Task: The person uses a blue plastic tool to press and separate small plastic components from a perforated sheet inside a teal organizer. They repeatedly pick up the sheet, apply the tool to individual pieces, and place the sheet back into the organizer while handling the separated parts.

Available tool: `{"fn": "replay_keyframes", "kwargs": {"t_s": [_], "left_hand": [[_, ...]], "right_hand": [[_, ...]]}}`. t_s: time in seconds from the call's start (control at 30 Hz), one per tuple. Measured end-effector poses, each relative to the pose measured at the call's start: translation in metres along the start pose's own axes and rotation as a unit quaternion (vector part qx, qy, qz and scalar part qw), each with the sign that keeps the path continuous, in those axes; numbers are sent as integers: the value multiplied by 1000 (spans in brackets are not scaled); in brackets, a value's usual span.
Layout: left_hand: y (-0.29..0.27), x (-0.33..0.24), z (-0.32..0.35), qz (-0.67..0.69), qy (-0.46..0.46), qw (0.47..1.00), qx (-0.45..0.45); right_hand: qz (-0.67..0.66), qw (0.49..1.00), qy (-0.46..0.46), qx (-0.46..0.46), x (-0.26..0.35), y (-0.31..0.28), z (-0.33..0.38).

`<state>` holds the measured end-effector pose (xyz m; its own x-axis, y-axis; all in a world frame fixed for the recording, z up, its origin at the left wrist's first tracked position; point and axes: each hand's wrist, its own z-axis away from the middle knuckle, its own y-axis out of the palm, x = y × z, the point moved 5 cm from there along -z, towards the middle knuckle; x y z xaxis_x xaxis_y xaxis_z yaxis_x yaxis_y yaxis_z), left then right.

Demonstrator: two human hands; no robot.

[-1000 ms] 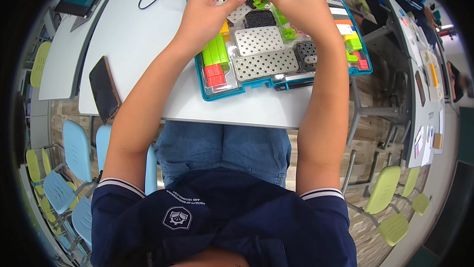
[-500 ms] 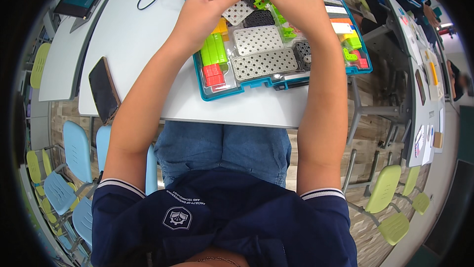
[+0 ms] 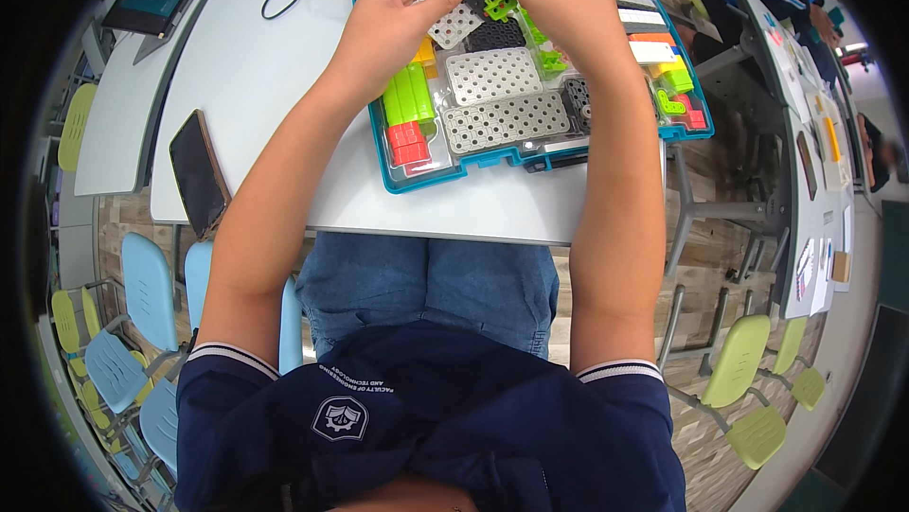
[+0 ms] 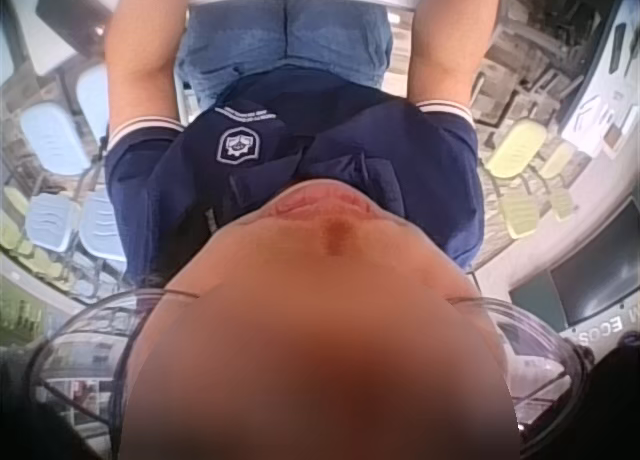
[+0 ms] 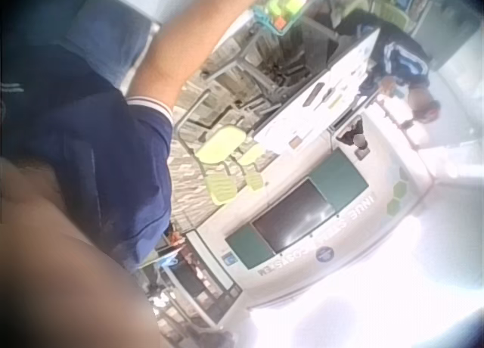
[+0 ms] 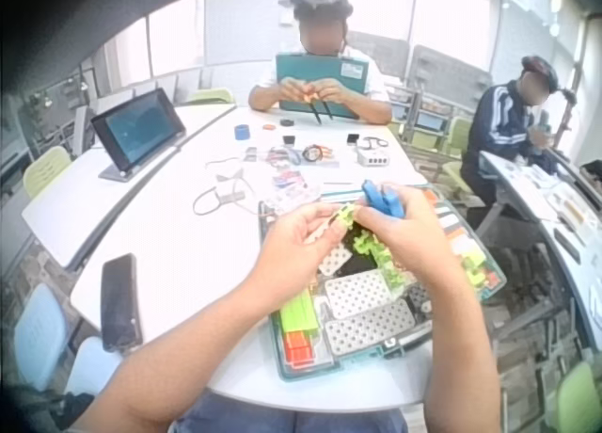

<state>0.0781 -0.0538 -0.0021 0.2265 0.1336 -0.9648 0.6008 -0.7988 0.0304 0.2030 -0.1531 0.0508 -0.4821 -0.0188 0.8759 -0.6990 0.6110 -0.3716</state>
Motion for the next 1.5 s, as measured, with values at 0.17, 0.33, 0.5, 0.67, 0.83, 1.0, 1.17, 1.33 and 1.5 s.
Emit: {"fn": "replay_keyframes", "kwargs": {"t_s": [0.17, 0.33, 0.5, 0.67, 0.83, 1.0, 1.17, 1.33, 1.5], "left_hand": [[0, -2, 1, -19, 3, 1000, -10], [-5, 4, 0, -65, 17, 997, -23], [-11, 14, -2, -97, 50, 993, -36], [-12, 10, -2, -136, 66, 988, -30], [-4, 0, 1, -44, 51, 997, -21], [-5, 0, -2, -34, 45, 998, -7], [-11, 12, -9, 101, 9, 994, -39], [-10, 11, -9, 249, -56, 967, -25], [-5, 1, -5, 306, -96, 947, 8]], "right_hand": [[24, 1000, -12, 4, -5, 0, -3], [-13, 1000, 20, -2, -6, 2, -2], [-52, 996, 70, -22, -11, 5, -2], [-78, 993, 92, -3, -14, 4, -4], [-100, 989, 106, 9, -14, 1, -2], [-126, 987, 89, -40, -16, -13, -4], [83, 987, -37, -131, -9, -43, -11], [352, 919, -70, -165, -13, -47, -7], [341, 933, -104, 51, -27, -36, -9]]}}
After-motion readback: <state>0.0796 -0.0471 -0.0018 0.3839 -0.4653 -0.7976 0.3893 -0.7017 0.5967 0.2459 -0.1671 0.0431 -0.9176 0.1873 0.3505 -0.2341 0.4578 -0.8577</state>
